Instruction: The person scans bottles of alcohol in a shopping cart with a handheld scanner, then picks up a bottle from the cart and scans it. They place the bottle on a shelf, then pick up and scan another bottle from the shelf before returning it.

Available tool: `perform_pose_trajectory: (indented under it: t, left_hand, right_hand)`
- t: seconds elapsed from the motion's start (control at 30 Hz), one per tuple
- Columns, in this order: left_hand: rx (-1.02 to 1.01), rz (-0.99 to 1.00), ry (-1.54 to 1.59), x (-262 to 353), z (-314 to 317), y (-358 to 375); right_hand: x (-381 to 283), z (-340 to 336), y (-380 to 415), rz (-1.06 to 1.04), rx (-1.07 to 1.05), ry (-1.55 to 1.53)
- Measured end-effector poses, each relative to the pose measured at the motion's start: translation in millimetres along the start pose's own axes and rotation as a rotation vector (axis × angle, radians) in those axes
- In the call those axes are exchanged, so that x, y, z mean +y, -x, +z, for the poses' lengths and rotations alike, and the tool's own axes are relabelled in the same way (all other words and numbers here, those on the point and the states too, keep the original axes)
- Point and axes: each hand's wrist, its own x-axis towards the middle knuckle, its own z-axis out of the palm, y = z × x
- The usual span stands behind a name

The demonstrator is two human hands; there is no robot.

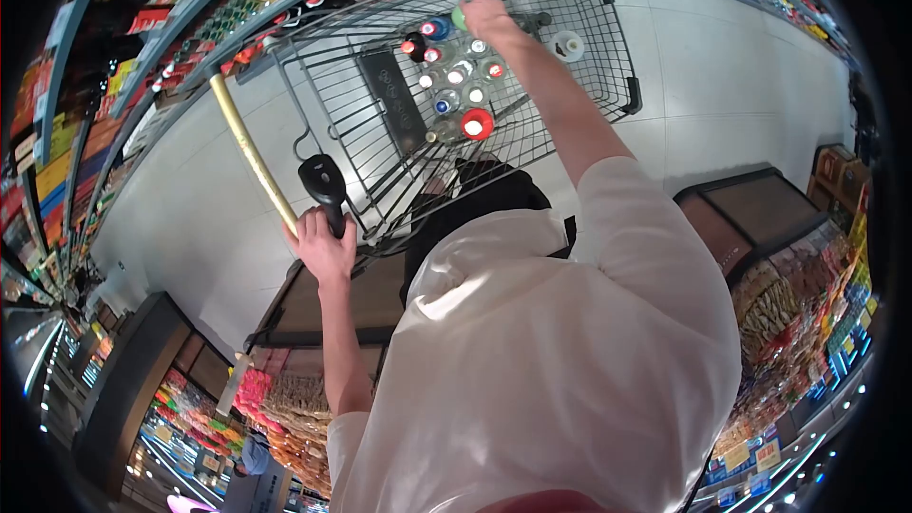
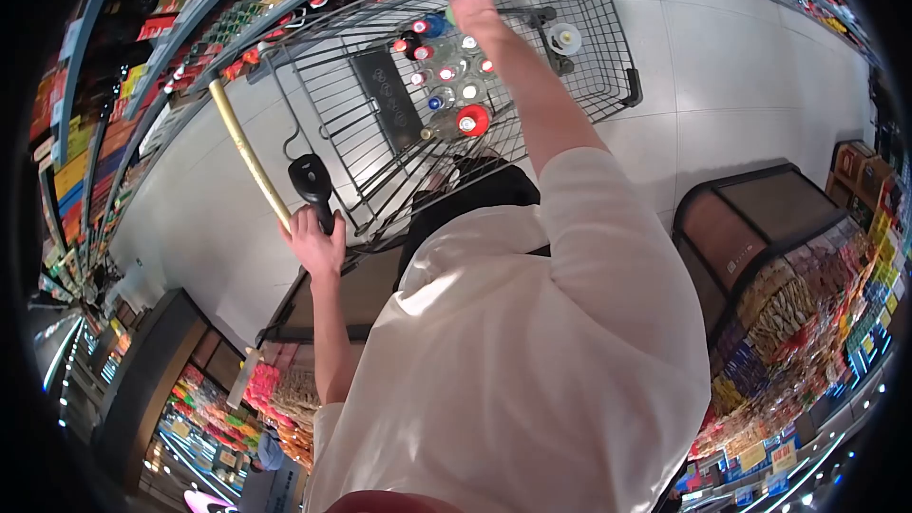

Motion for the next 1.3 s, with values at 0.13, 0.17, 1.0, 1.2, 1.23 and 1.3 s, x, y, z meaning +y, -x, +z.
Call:
perform_pose_trajectory:
  t: [0.13, 0.17, 1.0, 1.2, 1.23, 1.3]
  left_hand:
    - [-0.020, -0.012, -0.003, 1.3, -0.8, -0.6]
    - [-0.021, -0.009, -0.002, 1.3, -1.3, -0.4]
    - [0.006, -0.021, 0.029, -1.3, -0.6, 1.2]
    - [-0.003, -0.021, 0.036, 0.0, -3.7, 0.0]
    - [-0.014, -0.025, 0.037, 0.0, -4.1, 0.3]
    - [-0.006, -0.021, 0.040, 0.4, -3.5, 0.6]
  right_hand:
    - [7.3, 0.0, 12.3, 0.009, -0.142, -0.098]
    - [6.9, -4.1, 17.2, 0.004, -0.163, -0.137]
    - [119.6, 33.6, 161.8, 0.289, -0.388, 0.102]
    - [73.5, 52.8, 177.9, 0.205, -0.492, 0.007]
    - [63.6, 53.4, 179.4, 0.203, -0.491, 0.005]
    - [46.4, 61.3, 181.8, 0.136, -0.519, -0.038]
